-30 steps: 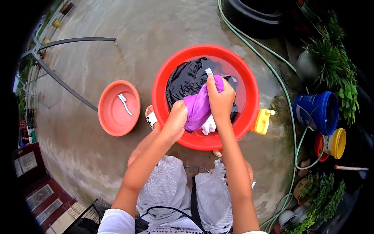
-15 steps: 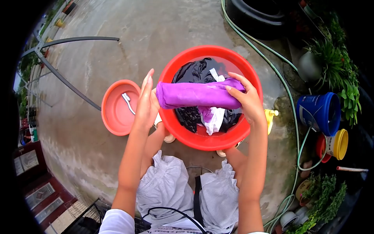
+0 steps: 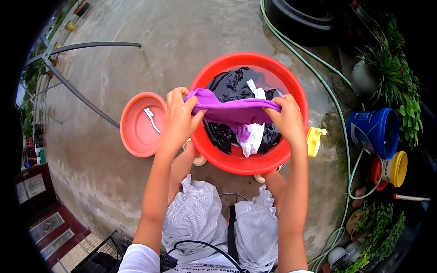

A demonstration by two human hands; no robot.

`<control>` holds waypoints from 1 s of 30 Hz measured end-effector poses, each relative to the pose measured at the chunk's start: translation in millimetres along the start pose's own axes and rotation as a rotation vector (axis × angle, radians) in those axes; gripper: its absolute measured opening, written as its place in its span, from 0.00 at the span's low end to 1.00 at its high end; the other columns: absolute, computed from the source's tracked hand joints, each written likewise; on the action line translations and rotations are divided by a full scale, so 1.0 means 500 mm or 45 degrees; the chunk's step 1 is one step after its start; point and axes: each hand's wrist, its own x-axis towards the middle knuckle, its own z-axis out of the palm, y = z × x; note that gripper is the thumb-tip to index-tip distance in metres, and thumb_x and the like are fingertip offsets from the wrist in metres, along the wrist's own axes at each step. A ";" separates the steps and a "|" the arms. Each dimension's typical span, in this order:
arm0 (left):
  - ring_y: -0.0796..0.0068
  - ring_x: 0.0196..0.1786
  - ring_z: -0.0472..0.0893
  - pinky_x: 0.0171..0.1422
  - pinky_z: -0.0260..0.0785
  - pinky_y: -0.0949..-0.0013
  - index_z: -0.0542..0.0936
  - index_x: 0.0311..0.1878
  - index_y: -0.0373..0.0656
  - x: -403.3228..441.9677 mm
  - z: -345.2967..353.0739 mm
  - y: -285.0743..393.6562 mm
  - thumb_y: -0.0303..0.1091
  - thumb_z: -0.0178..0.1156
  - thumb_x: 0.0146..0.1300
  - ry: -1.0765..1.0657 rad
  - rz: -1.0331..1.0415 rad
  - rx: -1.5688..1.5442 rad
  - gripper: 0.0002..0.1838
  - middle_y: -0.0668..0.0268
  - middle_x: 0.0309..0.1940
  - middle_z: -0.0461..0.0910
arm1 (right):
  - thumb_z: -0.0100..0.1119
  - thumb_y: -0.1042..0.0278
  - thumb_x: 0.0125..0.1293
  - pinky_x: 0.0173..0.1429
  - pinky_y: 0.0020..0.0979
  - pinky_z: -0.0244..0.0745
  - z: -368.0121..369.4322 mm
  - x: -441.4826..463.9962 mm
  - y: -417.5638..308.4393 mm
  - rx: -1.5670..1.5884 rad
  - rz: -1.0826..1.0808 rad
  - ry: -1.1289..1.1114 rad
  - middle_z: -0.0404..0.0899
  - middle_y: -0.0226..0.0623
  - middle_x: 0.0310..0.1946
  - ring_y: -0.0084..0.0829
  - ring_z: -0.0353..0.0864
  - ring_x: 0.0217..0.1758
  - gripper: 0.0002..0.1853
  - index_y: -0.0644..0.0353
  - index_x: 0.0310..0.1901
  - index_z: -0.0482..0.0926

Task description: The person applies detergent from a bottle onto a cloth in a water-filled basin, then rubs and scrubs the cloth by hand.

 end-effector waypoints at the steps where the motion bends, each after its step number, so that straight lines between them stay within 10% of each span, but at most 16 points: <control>1: 0.59 0.49 0.71 0.52 0.64 0.66 0.77 0.38 0.37 0.002 -0.001 -0.006 0.27 0.59 0.52 0.015 0.046 -0.086 0.09 0.56 0.44 0.72 | 0.63 0.69 0.52 0.48 0.30 0.67 0.001 -0.001 0.007 -0.181 -0.282 0.188 0.73 0.44 0.44 0.35 0.75 0.46 0.10 0.66 0.34 0.79; 6: 0.74 0.46 0.73 0.51 0.64 0.72 0.75 0.39 0.35 0.019 -0.028 0.002 0.35 0.58 0.60 -0.252 -0.299 -1.351 0.11 0.62 0.40 0.74 | 0.53 0.68 0.63 0.49 0.25 0.66 0.007 0.004 -0.021 1.073 -0.251 0.046 0.73 0.31 0.41 0.20 0.71 0.43 0.10 0.66 0.40 0.74; 10: 0.90 0.30 0.63 0.35 0.58 0.83 0.69 0.31 0.41 0.012 0.000 0.024 0.37 0.48 0.68 0.053 -0.407 -1.923 0.11 0.77 0.26 0.66 | 0.49 0.63 0.66 0.47 0.22 0.66 0.043 -0.024 -0.078 1.608 -0.142 0.063 0.70 0.28 0.38 0.17 0.69 0.42 0.11 0.61 0.45 0.69; 14: 0.90 0.24 0.55 0.26 0.50 0.81 0.65 0.25 0.45 0.039 0.054 0.091 0.39 0.46 0.69 0.473 -0.802 -1.964 0.15 0.79 0.20 0.58 | 0.62 0.57 0.55 0.42 0.25 0.68 0.095 -0.083 -0.152 0.985 -0.564 0.382 0.73 0.33 0.34 0.22 0.73 0.38 0.19 0.62 0.40 0.70; 17: 0.90 0.20 0.56 0.23 0.51 0.79 0.64 0.22 0.47 0.041 0.087 0.116 0.44 0.47 0.68 0.230 -1.024 -2.044 0.19 0.79 0.18 0.59 | 0.65 0.62 0.50 0.23 0.29 0.67 0.142 -0.108 -0.181 0.319 -0.781 0.522 0.71 0.37 0.15 0.34 0.74 0.16 0.14 0.61 0.23 0.72; 25: 0.91 0.23 0.63 0.25 0.56 0.80 0.73 0.26 0.42 0.017 0.100 0.194 0.38 0.49 0.67 -0.040 -1.259 -2.268 0.14 0.78 0.20 0.67 | 0.58 0.65 0.59 0.18 0.31 0.55 0.114 -0.012 -0.118 0.677 -0.010 0.572 0.65 0.43 0.10 0.28 0.57 0.11 0.17 0.65 0.18 0.69; 30: 0.87 0.17 0.61 0.21 0.56 0.76 0.63 0.21 0.49 0.031 0.139 0.115 0.43 0.48 0.66 -0.104 -1.251 -2.409 0.17 0.77 0.15 0.60 | 0.61 0.68 0.51 0.18 0.31 0.61 0.144 -0.066 -0.151 0.293 -0.680 0.609 0.64 0.40 0.09 0.36 0.67 0.11 0.15 0.62 0.15 0.67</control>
